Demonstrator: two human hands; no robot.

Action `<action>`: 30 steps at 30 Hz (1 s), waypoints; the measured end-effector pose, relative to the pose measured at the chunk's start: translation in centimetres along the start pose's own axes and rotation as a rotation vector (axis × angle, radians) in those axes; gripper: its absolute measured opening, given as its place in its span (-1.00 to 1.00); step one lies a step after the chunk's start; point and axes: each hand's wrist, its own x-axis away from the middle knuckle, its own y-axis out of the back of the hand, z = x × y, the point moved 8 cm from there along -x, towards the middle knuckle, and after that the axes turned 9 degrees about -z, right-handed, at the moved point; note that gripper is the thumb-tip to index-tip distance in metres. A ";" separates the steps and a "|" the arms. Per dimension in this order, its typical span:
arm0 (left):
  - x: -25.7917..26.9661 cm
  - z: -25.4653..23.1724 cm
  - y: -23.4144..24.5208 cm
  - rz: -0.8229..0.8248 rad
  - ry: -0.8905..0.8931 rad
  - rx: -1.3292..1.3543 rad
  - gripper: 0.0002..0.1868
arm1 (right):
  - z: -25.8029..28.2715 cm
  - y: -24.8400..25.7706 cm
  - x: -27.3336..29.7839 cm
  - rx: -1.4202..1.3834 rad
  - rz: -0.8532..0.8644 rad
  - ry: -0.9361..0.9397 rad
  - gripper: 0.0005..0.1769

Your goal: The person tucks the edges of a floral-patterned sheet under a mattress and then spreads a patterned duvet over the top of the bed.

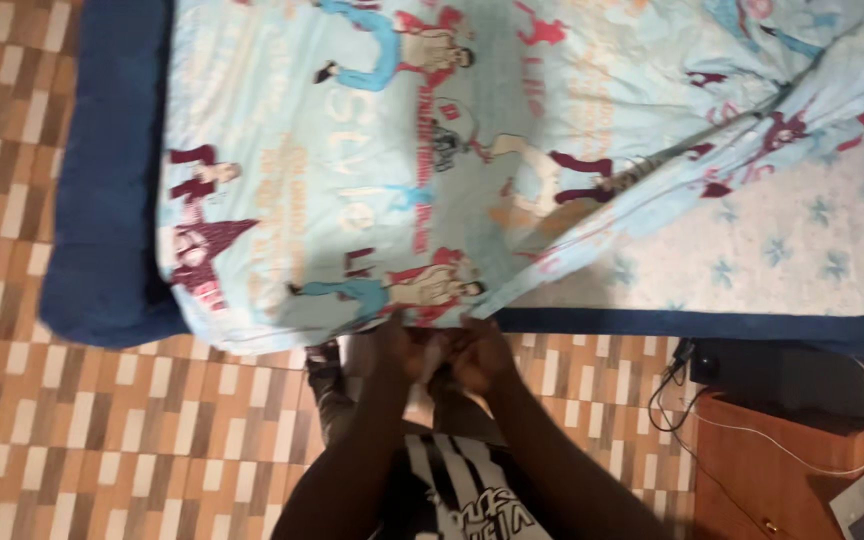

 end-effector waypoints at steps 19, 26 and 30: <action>10.5 -0.1 -3.9 -0.415 -0.411 -0.196 -0.45 | 19.7 6.0 -11.7 0.002 -0.257 -0.011 -0.53; 11.4 -0.9 -4.6 -0.433 -0.416 -0.205 -0.46 | 26.4 1.8 -8.6 -0.187 -0.221 0.097 -0.57; 9.1 -2.6 -1.8 -0.426 -0.471 -0.207 -0.49 | 32.5 5.8 -7.8 -0.284 -0.173 0.239 -0.69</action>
